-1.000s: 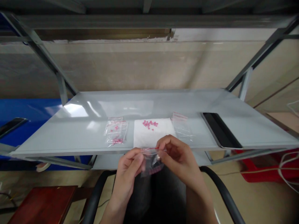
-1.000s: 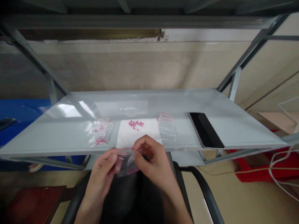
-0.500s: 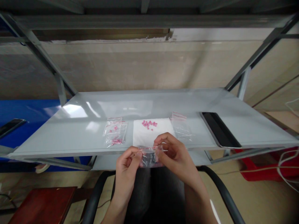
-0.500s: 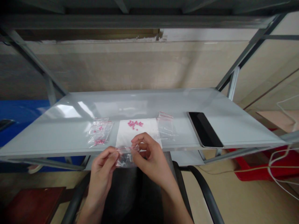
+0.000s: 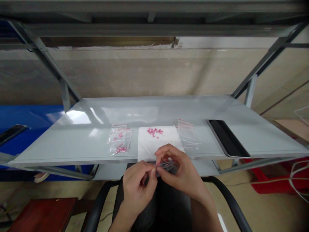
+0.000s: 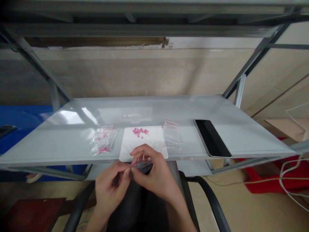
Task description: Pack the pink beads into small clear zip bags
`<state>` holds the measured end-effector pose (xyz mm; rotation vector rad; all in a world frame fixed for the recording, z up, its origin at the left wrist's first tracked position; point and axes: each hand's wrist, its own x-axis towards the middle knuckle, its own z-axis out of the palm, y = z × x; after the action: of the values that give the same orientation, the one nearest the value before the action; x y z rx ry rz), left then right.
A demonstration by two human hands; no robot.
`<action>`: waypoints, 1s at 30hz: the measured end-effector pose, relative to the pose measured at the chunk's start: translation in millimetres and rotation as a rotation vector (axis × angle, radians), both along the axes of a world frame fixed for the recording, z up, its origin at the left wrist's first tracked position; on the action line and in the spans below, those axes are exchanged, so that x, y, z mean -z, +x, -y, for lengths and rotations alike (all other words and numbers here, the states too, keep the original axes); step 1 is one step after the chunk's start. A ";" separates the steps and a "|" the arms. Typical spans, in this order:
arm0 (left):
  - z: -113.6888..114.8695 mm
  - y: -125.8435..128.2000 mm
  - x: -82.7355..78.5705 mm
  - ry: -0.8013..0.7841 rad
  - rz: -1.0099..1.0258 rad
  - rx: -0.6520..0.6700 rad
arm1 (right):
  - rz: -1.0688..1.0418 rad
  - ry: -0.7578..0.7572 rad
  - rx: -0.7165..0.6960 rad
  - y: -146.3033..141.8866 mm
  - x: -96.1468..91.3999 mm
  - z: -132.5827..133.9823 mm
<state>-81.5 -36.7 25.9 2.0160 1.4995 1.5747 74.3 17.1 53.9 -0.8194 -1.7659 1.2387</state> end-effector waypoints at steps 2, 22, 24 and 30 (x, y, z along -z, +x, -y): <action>-0.3 -0.4 -1.6 0.051 -0.048 0.000 | 0.023 0.018 0.008 0.8 -1.7 1.2; 1.4 -7.4 -0.3 0.007 0.013 -0.001 | 0.014 0.001 -0.050 3.7 -0.2 1.4; 1.7 -7.8 0.1 0.012 0.020 0.003 | 0.000 0.008 -0.050 3.5 -1.2 1.8; 2.8 -7.6 -1.4 0.012 0.028 -0.022 | -0.013 0.014 -0.029 1.2 -1.8 1.1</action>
<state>-89.1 -39.5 27.3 1.9829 1.5104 1.6173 75.6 16.0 55.7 -0.7787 -1.7803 1.2460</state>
